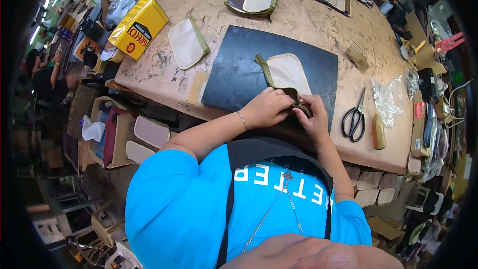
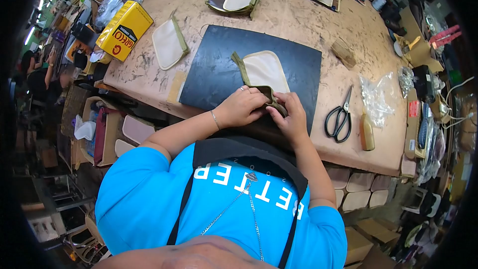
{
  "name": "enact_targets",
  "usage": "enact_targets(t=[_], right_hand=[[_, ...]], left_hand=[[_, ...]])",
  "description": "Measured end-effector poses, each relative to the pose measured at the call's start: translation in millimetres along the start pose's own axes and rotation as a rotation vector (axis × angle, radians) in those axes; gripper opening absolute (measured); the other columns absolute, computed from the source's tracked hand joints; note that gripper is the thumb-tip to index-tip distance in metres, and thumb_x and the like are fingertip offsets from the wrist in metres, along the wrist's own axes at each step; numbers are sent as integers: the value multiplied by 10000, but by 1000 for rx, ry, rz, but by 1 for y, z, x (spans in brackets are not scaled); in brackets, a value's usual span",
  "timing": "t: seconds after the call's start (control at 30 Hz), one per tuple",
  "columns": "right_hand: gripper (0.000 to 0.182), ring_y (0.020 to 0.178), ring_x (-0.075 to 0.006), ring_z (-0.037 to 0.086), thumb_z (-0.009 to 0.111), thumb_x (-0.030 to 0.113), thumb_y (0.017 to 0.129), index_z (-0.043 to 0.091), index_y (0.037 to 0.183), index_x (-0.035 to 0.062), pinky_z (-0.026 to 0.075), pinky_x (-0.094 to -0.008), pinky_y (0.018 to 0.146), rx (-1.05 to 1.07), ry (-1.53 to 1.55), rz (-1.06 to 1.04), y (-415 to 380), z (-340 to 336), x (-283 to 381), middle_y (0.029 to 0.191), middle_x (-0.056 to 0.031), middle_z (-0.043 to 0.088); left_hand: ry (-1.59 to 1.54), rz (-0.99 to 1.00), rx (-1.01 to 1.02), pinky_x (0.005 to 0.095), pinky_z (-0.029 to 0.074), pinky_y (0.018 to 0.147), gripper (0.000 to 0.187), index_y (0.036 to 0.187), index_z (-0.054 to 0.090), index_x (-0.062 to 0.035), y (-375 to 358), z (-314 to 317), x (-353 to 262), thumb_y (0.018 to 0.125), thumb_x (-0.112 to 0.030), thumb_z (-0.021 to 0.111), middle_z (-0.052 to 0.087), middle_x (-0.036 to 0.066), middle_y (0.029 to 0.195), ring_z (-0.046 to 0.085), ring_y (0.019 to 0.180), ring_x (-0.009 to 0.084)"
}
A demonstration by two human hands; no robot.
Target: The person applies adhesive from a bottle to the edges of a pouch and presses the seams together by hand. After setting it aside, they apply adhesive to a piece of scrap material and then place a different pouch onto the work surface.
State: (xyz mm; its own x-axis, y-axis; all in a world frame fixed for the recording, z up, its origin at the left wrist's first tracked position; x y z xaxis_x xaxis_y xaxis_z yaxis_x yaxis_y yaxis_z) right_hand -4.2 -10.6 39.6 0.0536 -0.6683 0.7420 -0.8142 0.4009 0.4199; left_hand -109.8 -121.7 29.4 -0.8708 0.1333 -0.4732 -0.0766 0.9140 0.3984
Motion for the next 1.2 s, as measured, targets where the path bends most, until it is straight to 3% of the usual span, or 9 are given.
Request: enact_targets(t=[0.37,1.2], right_hand=[[401,923,-298,645,793,147,790,638,1140,30,529,-348,818,6,-17,-17,1,-1,6,1030,-145,631],[403,918,-289,640,802,177,781,651,1130,43,517,-354,821,31,3,20,1,-1,1,1008,-130,641]], left_hand=[[7,20,-1,412,433,946,300,1092,616,-84,0,-2,-3,817,-160,708,648,92,1069,602,1075,267],[42,25,6,403,439,907,276,1051,607,-87,1,0,-3,799,-145,706,642,86,1026,604,1037,268]])
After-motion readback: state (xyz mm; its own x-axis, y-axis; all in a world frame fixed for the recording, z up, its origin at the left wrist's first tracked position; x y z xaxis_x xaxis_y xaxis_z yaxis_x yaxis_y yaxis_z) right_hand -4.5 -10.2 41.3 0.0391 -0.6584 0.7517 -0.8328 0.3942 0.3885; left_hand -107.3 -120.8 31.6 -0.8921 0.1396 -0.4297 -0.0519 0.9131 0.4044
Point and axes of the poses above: each hand's wrist, its own y-axis towards the middle knuckle, its own z-axis out of the palm, x = y × z, the point moved 7 cm from there along y, towards the middle knuckle
